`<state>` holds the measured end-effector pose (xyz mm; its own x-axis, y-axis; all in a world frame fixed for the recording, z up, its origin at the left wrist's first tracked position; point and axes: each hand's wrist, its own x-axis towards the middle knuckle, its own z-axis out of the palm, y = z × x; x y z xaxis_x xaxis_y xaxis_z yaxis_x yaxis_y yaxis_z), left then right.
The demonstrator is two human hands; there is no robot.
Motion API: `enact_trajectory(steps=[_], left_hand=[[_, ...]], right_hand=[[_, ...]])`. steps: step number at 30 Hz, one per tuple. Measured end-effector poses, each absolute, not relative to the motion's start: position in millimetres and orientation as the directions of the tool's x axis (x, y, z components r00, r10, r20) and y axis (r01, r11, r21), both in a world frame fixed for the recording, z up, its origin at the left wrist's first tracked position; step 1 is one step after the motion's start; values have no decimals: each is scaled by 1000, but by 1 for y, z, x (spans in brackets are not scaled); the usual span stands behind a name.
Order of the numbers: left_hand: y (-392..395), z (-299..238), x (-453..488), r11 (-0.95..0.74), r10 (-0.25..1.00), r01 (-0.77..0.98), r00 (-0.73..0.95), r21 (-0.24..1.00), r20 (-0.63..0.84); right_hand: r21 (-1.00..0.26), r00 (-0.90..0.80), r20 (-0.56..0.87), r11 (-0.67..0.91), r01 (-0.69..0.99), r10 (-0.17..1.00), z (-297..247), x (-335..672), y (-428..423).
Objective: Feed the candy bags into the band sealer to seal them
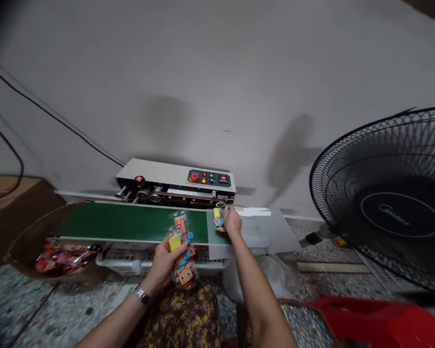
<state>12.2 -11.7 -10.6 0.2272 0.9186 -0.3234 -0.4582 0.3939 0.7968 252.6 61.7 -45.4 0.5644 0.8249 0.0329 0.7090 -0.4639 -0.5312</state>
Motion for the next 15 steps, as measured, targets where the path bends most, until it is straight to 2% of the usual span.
enact_trajectory(steps=[1,3,6,8,10,12,15], left_hand=[[-12,-10,13,397,917,-455,231,798,-325],[-12,-8,14,397,916,-447,241,801,-320],[-11,-6,19,375,924,-443,249,814,-291],[-11,-6,22,356,930,-448,251,820,-267],[-11,-6,24,355,930,-457,258,816,-260],[-11,-7,24,378,922,-462,268,802,-281],[-12,-11,19,406,912,-455,258,792,-319]], right_hand=[[-556,534,69,-412,722,843,-41,245,59],[-688,420,121,-229,688,899,-31,227,48],[-924,153,114,48,378,982,-17,191,23],[-976,73,103,87,199,992,-11,170,8],[-987,128,120,105,121,984,-10,159,1],[-991,259,126,109,82,958,-14,166,2],[-985,467,84,2,173,880,-28,207,14]])
